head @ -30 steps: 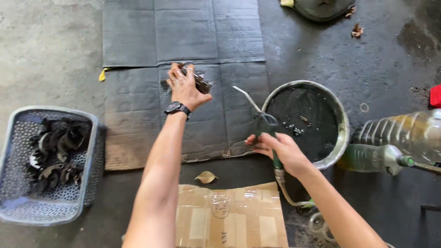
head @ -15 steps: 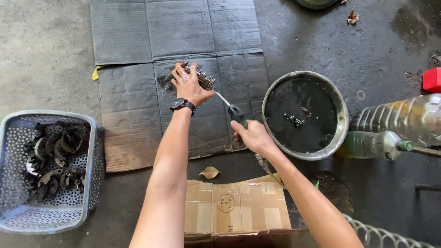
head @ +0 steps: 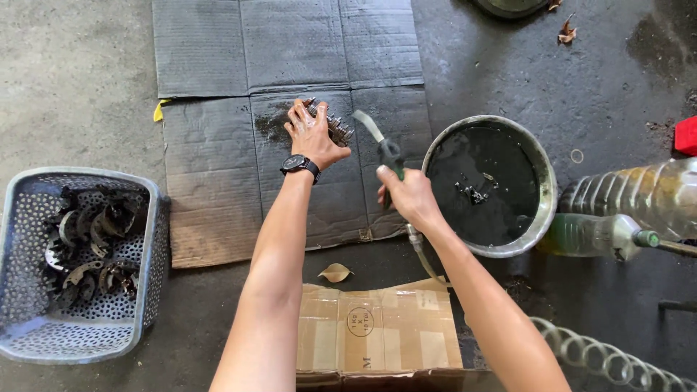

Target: The person cleans a metal part by scrubbing it with a brush and rinsing it in a metal bowl filled with dark liquid. They repeat this process, occasionally using a spray bottle to apply liquid to the part before scrubbing.

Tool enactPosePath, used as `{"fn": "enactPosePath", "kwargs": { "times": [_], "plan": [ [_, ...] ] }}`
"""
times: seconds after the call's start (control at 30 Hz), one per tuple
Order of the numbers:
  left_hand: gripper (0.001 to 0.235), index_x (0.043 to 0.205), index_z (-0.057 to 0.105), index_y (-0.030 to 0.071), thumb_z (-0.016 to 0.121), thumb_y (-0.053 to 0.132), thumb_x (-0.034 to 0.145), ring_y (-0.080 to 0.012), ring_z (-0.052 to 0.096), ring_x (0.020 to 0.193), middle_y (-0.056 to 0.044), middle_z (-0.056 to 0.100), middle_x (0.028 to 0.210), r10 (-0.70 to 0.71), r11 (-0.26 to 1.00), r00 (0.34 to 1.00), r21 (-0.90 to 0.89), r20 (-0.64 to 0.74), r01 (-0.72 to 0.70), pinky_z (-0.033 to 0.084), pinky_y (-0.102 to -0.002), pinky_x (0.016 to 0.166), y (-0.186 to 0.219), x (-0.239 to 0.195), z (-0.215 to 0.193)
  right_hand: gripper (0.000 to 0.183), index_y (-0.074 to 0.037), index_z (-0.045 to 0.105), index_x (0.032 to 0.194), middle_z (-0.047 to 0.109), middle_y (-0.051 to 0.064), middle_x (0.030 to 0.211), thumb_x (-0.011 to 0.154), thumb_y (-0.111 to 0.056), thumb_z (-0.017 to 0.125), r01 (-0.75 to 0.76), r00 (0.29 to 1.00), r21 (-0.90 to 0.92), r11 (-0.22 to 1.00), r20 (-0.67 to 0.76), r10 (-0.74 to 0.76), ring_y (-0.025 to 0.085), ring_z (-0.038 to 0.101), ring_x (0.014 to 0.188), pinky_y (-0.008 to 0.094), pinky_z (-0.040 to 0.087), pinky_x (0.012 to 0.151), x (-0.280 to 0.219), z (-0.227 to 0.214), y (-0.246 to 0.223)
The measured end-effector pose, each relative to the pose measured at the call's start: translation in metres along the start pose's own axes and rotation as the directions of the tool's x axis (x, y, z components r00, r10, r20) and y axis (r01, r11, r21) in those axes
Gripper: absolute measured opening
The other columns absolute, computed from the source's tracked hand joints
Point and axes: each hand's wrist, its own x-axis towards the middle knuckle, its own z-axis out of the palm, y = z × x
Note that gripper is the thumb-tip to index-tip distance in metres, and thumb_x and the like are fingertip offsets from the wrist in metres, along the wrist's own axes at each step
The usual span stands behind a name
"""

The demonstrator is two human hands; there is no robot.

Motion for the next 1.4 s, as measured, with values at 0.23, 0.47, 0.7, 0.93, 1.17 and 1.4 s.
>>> {"fn": "enactPosePath", "kwargs": {
  "times": [0.23, 0.47, 0.7, 0.93, 1.17, 1.4],
  "plan": [
    [0.105, 0.139, 0.043, 0.011, 0.092, 0.041, 0.051, -0.0495, 0.026, 0.135, -0.030, 0.027, 0.144, 0.015, 1.000, 1.000, -0.005, 0.006, -0.015, 0.030, -0.070, 0.106, 0.008, 0.000, -0.005, 0.042, 0.001, 0.071, 0.086, 0.073, 0.009, 0.071, 0.098, -0.039, 0.062, 0.011, 0.999, 0.089, 0.996, 0.044, -0.015, 0.015, 0.071, 0.060, 0.032, 0.055, 0.054, 0.008, 0.005, 0.002],
    [0.113, 0.143, 0.037, 0.012, 0.093, 0.045, 0.051, -0.0512, 0.024, 0.138, -0.032, 0.023, 0.147, -0.007, 1.000, 0.998, 0.011, 0.057, 0.006, 0.030, -0.068, 0.107, 0.009, -0.002, -0.004, 0.041, 0.003, 0.071, 0.091, 0.073, 0.009, 0.074, 0.099, -0.036, 0.062, -0.045, 0.998, 0.154, 0.987, 0.053, 0.037, 0.017, 0.072, 0.063, 0.033, 0.056, 0.055, 0.011, 0.009, 0.002],
    [0.141, 0.159, 0.011, 0.018, 0.095, 0.049, 0.051, -0.0562, 0.026, 0.137, -0.037, 0.023, 0.148, 0.003, 1.000, 0.998, -0.015, 0.059, -0.003, 0.030, -0.072, 0.105, 0.008, -0.001, 0.001, 0.039, 0.003, 0.069, 0.094, 0.073, 0.009, 0.075, 0.099, -0.035, 0.062, -0.059, 0.996, 0.189, 0.980, 0.082, 0.044, 0.018, 0.074, 0.063, 0.034, 0.059, 0.055, 0.024, 0.010, 0.010],
    [0.147, 0.160, 0.005, 0.018, 0.095, 0.051, 0.049, -0.0559, 0.028, 0.138, -0.038, 0.024, 0.150, 0.029, 1.000, 0.997, 0.001, 0.068, -0.029, 0.031, -0.071, 0.106, 0.014, 0.000, 0.011, 0.039, 0.002, 0.068, 0.096, 0.073, 0.011, 0.076, 0.098, -0.036, 0.061, -0.054, 0.990, 0.227, 0.972, 0.137, 0.023, 0.020, 0.073, 0.063, 0.034, 0.058, 0.053, 0.039, 0.007, 0.008],
    [0.151, 0.160, 0.000, 0.019, 0.097, 0.056, 0.050, -0.0592, 0.025, 0.139, -0.039, 0.021, 0.150, 0.050, 0.997, 0.996, -0.063, 0.077, -0.045, 0.029, -0.072, 0.106, 0.023, -0.002, 0.009, 0.039, 0.004, 0.064, 0.098, 0.071, 0.012, 0.077, 0.100, -0.035, 0.061, -0.108, 0.980, 0.354, 0.929, 0.197, 0.039, 0.024, 0.074, 0.064, 0.037, 0.061, 0.056, 0.051, 0.000, 0.005],
    [0.148, 0.162, 0.003, 0.018, 0.096, 0.055, 0.052, -0.0569, 0.029, 0.137, -0.038, 0.024, 0.150, 0.102, 0.993, 0.994, -0.064, 0.027, -0.101, 0.032, -0.071, 0.105, 0.026, -0.003, 0.013, 0.041, 0.003, 0.064, 0.101, 0.071, 0.010, 0.076, 0.099, -0.038, 0.061, -0.076, 0.980, 0.328, 0.942, 0.197, 0.010, 0.022, 0.073, 0.062, 0.035, 0.057, 0.054, 0.055, 0.001, 0.012]
  ]
}}
